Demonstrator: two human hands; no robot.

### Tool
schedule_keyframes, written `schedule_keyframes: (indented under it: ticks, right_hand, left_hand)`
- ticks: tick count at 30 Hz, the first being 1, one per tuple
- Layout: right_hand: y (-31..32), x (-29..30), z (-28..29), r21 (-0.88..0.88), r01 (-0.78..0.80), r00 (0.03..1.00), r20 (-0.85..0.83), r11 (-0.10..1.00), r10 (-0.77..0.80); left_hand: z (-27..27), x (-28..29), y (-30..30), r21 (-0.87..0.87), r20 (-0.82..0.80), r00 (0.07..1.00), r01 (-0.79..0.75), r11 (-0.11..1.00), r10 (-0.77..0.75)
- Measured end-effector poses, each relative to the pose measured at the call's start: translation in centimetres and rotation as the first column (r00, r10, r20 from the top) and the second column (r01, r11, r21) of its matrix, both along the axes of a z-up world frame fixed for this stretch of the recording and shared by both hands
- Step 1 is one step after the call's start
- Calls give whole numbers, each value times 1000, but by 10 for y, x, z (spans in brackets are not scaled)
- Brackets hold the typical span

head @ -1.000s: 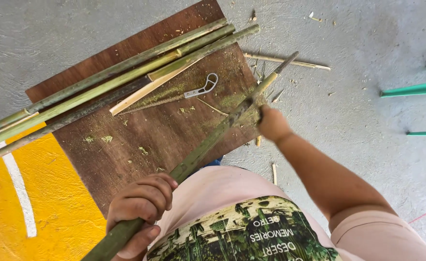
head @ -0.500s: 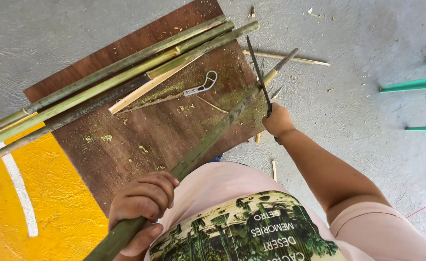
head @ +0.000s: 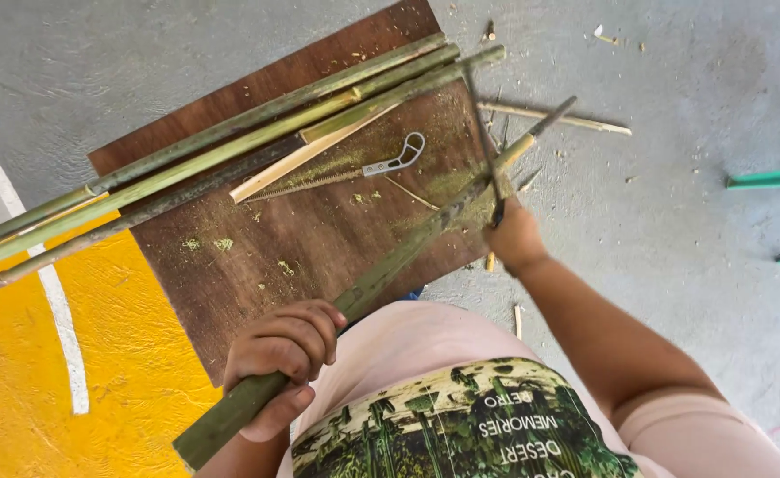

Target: Shaving and stripping the outer layer of bamboo poles using a machete.

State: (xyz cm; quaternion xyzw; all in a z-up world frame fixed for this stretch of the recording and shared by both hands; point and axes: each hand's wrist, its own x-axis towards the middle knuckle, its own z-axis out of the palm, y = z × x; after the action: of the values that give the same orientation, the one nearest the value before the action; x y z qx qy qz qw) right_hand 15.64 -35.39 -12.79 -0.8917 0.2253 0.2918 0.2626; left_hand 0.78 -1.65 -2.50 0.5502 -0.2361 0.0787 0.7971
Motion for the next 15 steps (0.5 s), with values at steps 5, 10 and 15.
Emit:
schedule_keyframes:
  ticks: [5, 10, 15]
  right_hand:
    - [9, -44, -23, 95, -486, 813, 413, 869, 410]
    - [-27, 3, -46, -68, -310, 926, 206, 948, 318]
    - [7, -23, -3, 20, -13, 999, -44, 1000, 14]
  left_hand:
    - [-3, -4, 1, -36, -35, 999, -24, 999, 23]
    - [-5, -11, -1, -38, -40, 998, -41, 998, 39]
    - [2, -8, -10, -29, -54, 997, -50, 998, 48]
